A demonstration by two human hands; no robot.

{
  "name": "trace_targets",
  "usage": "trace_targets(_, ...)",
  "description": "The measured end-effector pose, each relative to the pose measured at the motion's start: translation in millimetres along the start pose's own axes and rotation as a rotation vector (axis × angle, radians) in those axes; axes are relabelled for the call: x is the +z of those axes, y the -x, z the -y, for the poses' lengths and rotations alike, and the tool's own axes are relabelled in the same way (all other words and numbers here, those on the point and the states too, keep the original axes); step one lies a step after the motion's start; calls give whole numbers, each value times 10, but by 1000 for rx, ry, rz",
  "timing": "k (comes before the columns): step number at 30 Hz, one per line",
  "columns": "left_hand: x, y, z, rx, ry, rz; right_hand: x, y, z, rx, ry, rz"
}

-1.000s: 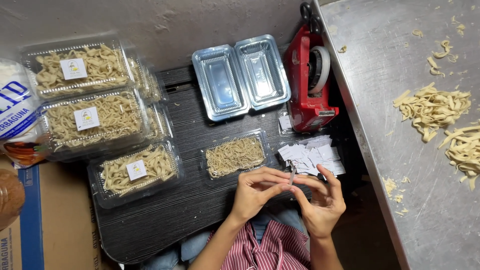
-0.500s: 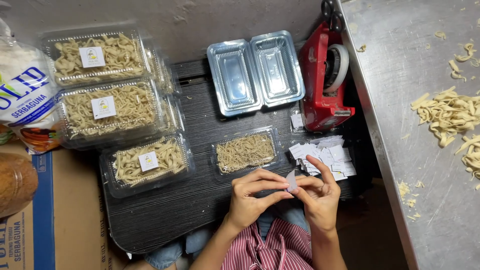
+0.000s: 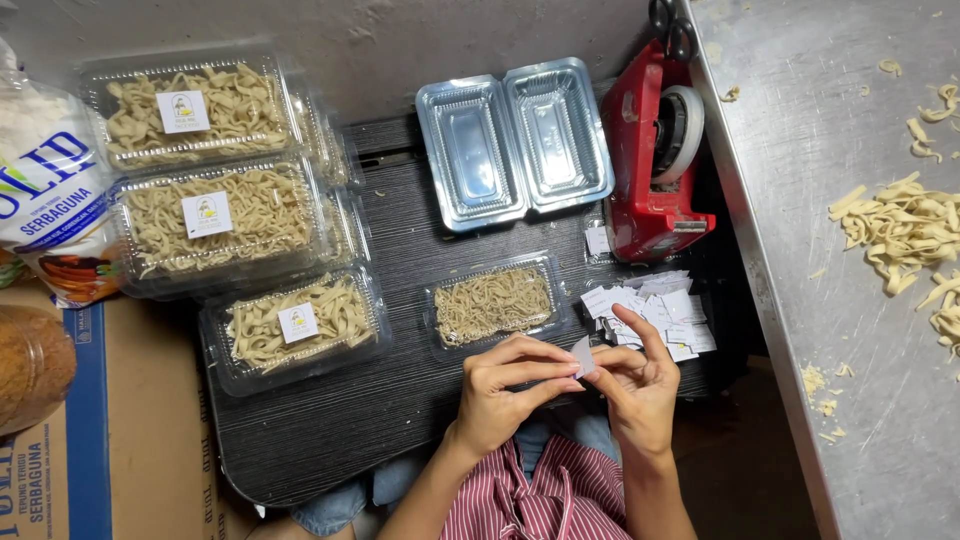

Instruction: The person places fresh pasta into a clear plastic container, arranges it by hand, and then applies a small paper label to the top using a red tape dispenser. The completed container is then moved to a stack of finished units.

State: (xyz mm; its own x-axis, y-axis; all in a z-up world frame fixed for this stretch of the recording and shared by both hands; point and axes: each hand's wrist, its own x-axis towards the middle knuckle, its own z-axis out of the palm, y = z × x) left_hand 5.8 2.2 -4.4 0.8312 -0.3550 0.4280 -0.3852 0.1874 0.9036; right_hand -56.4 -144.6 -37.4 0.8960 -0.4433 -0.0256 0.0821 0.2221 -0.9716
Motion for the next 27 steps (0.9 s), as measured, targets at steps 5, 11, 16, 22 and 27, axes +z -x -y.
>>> trace_targets(5, -16, 11, 20, -21, -5, 5, 6, -2, -9, 1, 5, 5)
trace_targets(11, -31, 32, 52, -69, -4, 6, 28, 4, 2, 40, 19, -12)
trace_targets(16, -42, 43, 84, -89, 23, -2, 57, 5, 21, 54, 38, -20)
trace_targets(22, -46, 70, 158, -116, 71, -6, 58, 6, 6, 55, 66, -15)
trace_targets(27, -36, 89, 169, -209, 143, 10, 228, 7, 148, -111, 219, 56)
